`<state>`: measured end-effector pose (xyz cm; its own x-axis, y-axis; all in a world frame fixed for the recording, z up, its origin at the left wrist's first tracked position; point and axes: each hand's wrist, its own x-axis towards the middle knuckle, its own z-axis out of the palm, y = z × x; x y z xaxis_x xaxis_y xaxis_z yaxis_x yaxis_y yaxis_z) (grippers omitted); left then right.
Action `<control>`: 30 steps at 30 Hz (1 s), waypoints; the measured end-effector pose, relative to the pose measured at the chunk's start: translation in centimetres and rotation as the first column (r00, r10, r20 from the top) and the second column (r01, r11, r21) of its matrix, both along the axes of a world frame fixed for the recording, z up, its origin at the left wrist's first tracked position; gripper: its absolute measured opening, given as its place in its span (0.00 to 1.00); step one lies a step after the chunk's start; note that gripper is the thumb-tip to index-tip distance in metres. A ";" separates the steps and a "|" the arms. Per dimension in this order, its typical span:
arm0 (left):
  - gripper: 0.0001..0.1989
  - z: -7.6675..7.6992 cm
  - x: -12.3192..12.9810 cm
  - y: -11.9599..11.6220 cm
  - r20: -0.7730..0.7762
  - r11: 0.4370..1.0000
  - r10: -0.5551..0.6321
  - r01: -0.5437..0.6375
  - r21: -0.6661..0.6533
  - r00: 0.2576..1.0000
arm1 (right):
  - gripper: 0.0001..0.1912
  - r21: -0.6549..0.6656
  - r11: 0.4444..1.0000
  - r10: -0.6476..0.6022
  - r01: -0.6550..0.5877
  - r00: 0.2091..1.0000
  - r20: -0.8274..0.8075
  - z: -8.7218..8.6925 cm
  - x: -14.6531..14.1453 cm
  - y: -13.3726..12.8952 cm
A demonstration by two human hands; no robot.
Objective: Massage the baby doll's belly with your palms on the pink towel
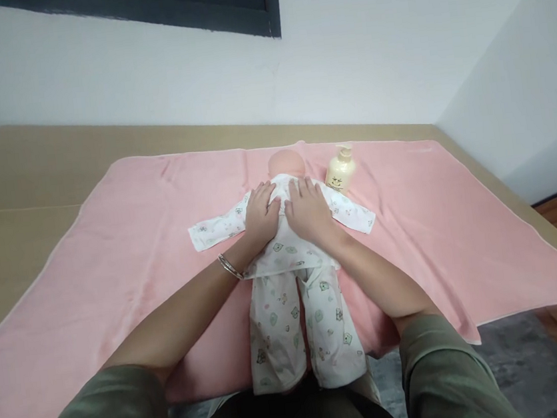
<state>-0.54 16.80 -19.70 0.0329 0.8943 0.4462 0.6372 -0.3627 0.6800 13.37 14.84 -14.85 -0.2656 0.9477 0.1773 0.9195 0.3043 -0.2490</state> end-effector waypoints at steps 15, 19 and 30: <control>0.23 0.5 0.4 -0.4 -0.028 1.000 0.024 -0.024 -0.009 0.999 | 0.30 0.010 1.000 0.013 -0.013 0.999 0.048 0.4 -0.7 -1.0; 0.22 0.9 0.4 -0.6 -0.091 1.000 0.030 -0.030 -0.004 0.995 | 0.29 -0.018 0.995 0.096 -0.096 0.995 -0.001 0.5 -0.2 -0.4; 0.24 2.6 0.1 -0.1 -0.351 0.993 0.017 -0.058 -0.107 0.936 | 0.29 0.032 0.995 -0.095 0.093 0.994 0.061 0.3 -0.5 -0.8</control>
<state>-0.45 16.73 -17.10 0.1339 0.9418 0.3083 0.8533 -0.2678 0.4474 12.85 14.00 -14.57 -0.1874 0.9635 0.1910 0.9578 0.2224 -0.1822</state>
